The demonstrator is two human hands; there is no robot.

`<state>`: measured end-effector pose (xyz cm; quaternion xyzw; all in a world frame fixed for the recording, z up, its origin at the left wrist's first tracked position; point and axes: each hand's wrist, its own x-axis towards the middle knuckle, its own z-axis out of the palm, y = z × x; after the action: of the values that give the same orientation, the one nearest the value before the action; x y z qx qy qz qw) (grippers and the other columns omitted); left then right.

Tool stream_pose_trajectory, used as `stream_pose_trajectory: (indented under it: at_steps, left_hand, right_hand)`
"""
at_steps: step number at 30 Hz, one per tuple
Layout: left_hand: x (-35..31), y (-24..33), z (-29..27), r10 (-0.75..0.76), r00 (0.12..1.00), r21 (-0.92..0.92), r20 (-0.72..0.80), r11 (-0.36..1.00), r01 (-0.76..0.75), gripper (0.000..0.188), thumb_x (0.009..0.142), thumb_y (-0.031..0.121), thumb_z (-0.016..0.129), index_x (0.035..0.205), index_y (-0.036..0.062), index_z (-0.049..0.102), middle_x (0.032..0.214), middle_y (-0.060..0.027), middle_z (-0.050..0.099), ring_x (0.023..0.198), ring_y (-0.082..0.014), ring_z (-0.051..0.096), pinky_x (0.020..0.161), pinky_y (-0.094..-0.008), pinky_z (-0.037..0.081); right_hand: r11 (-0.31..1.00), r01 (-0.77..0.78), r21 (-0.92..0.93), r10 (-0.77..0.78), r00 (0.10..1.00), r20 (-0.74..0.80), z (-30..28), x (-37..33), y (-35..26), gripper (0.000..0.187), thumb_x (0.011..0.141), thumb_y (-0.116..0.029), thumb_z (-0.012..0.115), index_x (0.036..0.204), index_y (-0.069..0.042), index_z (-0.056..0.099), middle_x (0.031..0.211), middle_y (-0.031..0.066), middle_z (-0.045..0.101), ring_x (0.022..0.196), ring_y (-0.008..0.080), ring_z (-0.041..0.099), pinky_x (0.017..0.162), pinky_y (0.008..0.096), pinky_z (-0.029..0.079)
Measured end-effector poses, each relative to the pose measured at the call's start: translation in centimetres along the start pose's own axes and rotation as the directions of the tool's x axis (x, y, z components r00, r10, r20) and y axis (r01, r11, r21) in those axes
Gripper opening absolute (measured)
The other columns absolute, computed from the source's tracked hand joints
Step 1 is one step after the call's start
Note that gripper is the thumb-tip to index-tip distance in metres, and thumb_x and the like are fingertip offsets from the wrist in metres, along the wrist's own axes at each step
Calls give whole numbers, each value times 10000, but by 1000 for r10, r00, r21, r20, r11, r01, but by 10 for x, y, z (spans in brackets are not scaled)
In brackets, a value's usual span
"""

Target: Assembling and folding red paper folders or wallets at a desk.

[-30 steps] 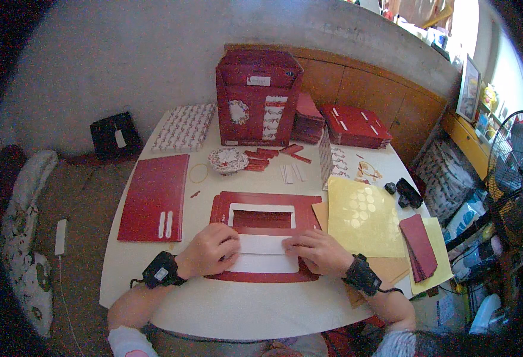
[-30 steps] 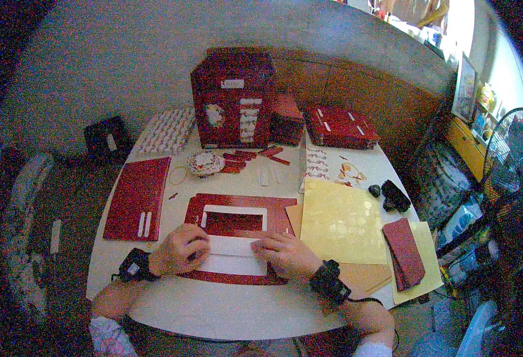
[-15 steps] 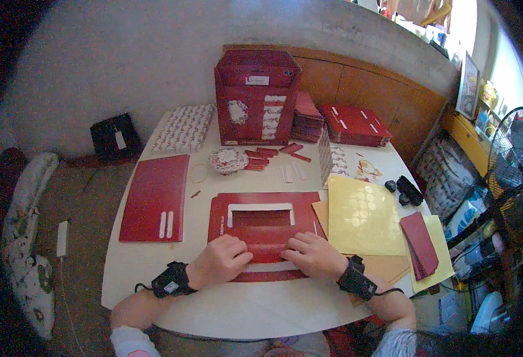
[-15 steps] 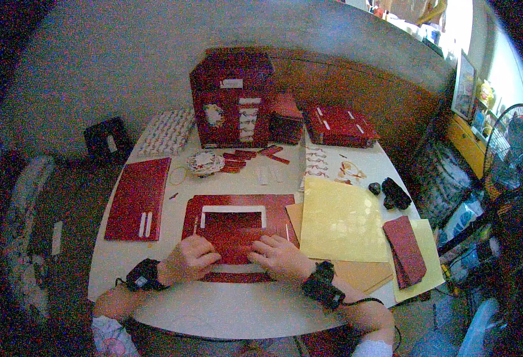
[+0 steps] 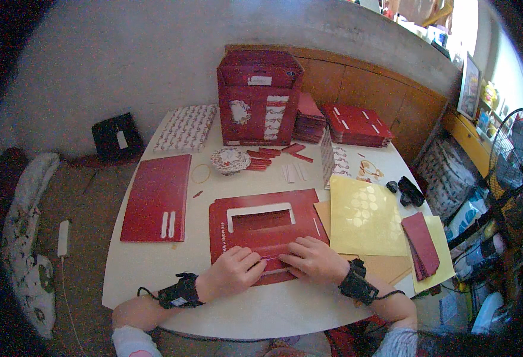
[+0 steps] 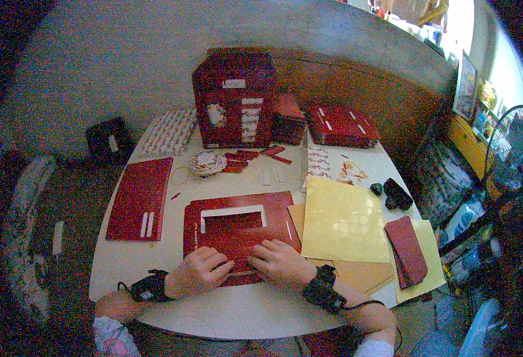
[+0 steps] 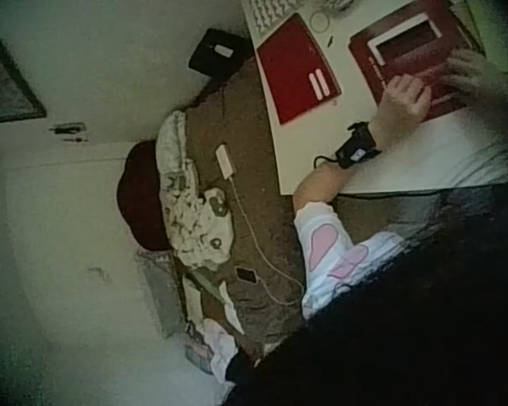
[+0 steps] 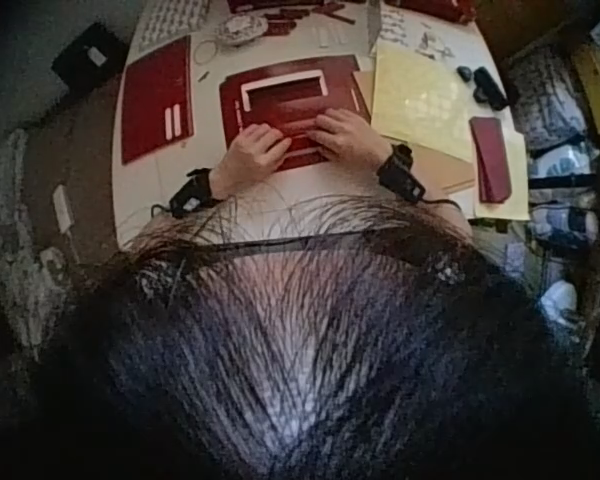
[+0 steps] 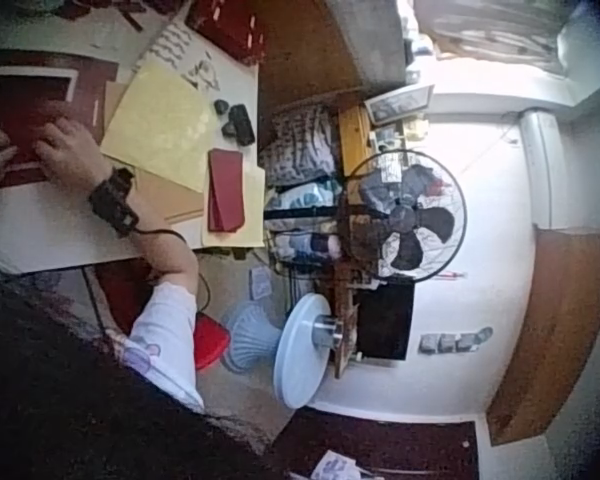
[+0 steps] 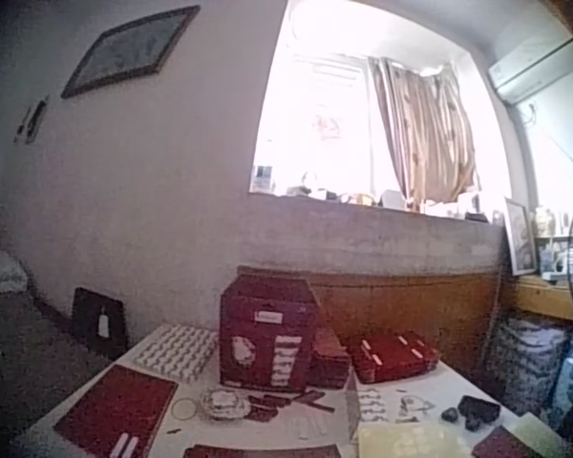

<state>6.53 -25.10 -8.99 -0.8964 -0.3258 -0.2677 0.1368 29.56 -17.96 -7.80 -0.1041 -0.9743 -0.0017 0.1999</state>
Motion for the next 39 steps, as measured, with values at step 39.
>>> stream_pose_trajectory:
  at_steps: [39]
  left_hand:
    - [0,-21,8,-36,999,-77,-1,996,36,303,641,90,682,937,59,627,957,-85,596,900,-267,569,826,-391,452]
  right_hand:
    - [997,-79,-15,76,986,-148,16,4,7,365,623,-40,640,982,-72,588,1009,83,562,985,282,521,839,405,435]
